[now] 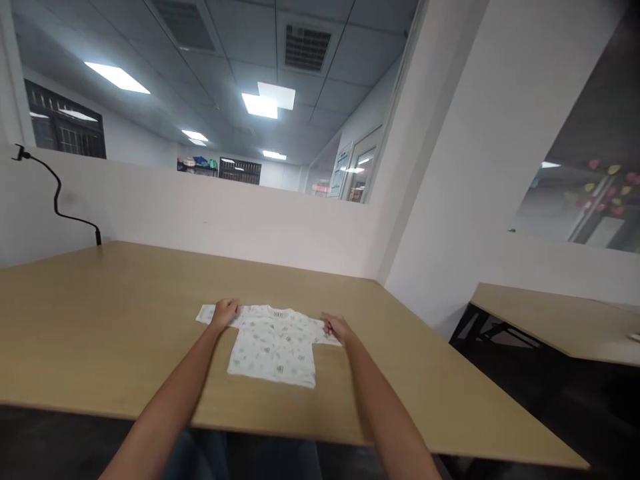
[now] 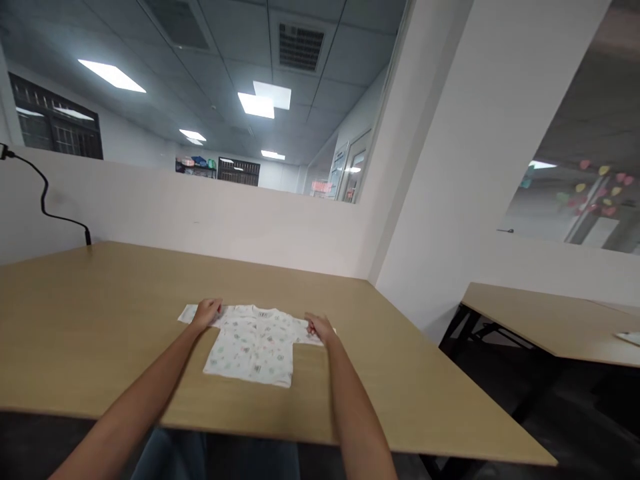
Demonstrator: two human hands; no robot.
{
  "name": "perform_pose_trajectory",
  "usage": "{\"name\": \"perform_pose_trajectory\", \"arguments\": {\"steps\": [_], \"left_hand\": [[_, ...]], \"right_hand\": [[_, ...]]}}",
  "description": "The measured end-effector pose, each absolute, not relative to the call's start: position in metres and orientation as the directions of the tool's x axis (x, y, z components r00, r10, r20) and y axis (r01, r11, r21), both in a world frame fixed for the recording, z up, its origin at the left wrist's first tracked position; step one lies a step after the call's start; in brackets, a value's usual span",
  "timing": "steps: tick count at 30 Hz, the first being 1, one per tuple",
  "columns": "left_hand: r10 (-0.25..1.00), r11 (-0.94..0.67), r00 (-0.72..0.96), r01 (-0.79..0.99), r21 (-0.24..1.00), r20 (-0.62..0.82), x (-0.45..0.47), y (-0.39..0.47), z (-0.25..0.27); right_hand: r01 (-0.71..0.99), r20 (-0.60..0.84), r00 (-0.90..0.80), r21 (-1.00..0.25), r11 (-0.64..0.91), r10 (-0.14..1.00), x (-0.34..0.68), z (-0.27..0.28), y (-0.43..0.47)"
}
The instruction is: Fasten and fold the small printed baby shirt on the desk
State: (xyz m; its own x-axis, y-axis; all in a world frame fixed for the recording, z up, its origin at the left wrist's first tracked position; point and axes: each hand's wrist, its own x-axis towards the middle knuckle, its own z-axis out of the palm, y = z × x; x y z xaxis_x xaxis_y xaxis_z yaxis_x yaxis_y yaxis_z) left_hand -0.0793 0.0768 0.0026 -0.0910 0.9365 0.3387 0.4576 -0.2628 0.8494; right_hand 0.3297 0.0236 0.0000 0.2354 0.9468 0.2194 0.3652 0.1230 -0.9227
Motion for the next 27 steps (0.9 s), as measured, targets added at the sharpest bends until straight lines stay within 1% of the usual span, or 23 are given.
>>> {"name": "perform_pose_trajectory", "arguments": {"steps": [3, 4, 5, 7, 9, 10, 11, 13, 15, 18, 23, 27], "left_hand": [[0.923, -0.327, -0.026, 0.47, 0.82, 0.383, -0.077, 0.075, -0.005], [0.918, -0.35, 0.005, 0.479, 0.805, 0.397, -0.075, 0.075, -0.008], [0.911, -0.378, 0.049, 0.499, 0.779, 0.41, -0.073, 0.074, -0.01], [0.89, -0.433, 0.136, 0.551, 0.713, 0.435, -0.069, 0.071, -0.013], [0.873, -0.464, 0.179, 0.588, 0.662, 0.453, -0.066, 0.067, -0.011], [0.872, -0.464, 0.172, 0.591, 0.66, 0.459, -0.066, 0.064, -0.009], [0.876, -0.454, 0.157, 0.586, 0.671, 0.455, -0.065, 0.061, -0.007], [0.891, -0.428, 0.139, 0.572, 0.699, 0.432, -0.065, 0.058, -0.003], [0.905, -0.404, 0.142, 0.58, 0.708, 0.4, -0.065, 0.057, -0.003], [0.919, -0.38, 0.154, 0.593, 0.71, 0.363, -0.066, 0.061, -0.006], [0.924, -0.376, 0.182, 0.594, 0.711, 0.336, -0.066, 0.066, -0.007], [0.918, -0.39, 0.188, 0.581, 0.715, 0.348, -0.065, 0.065, -0.005]], "right_hand": [[0.355, 0.25, 0.21, -0.92, 0.164, 0.945, 0.334, -0.01, 0.024], [0.336, 0.269, 0.237, -0.924, 0.181, 0.934, 0.335, -0.015, 0.025], [0.359, 0.304, 0.281, -0.913, 0.195, 0.91, 0.336, -0.019, 0.025], [0.455, 0.404, 0.301, -0.857, 0.242, 0.864, 0.335, -0.024, 0.026], [0.551, 0.485, 0.256, -0.784, 0.285, 0.837, 0.332, -0.026, 0.025], [0.579, 0.501, 0.229, -0.759, 0.296, 0.835, 0.33, -0.025, 0.025], [0.596, 0.503, 0.208, -0.745, 0.299, 0.838, 0.328, -0.024, 0.024], [0.595, 0.499, 0.235, -0.752, 0.283, 0.834, 0.326, -0.022, 0.023], [0.573, 0.457, 0.264, -0.783, 0.243, 0.849, 0.326, -0.02, 0.022], [0.581, 0.417, 0.267, -0.789, 0.2, 0.869, 0.327, -0.02, 0.02], [0.623, 0.377, 0.142, -0.752, 0.213, 0.915, 0.322, -0.017, 0.015], [0.632, 0.359, 0.104, -0.744, 0.217, 0.927, 0.316, -0.015, 0.013]]}}
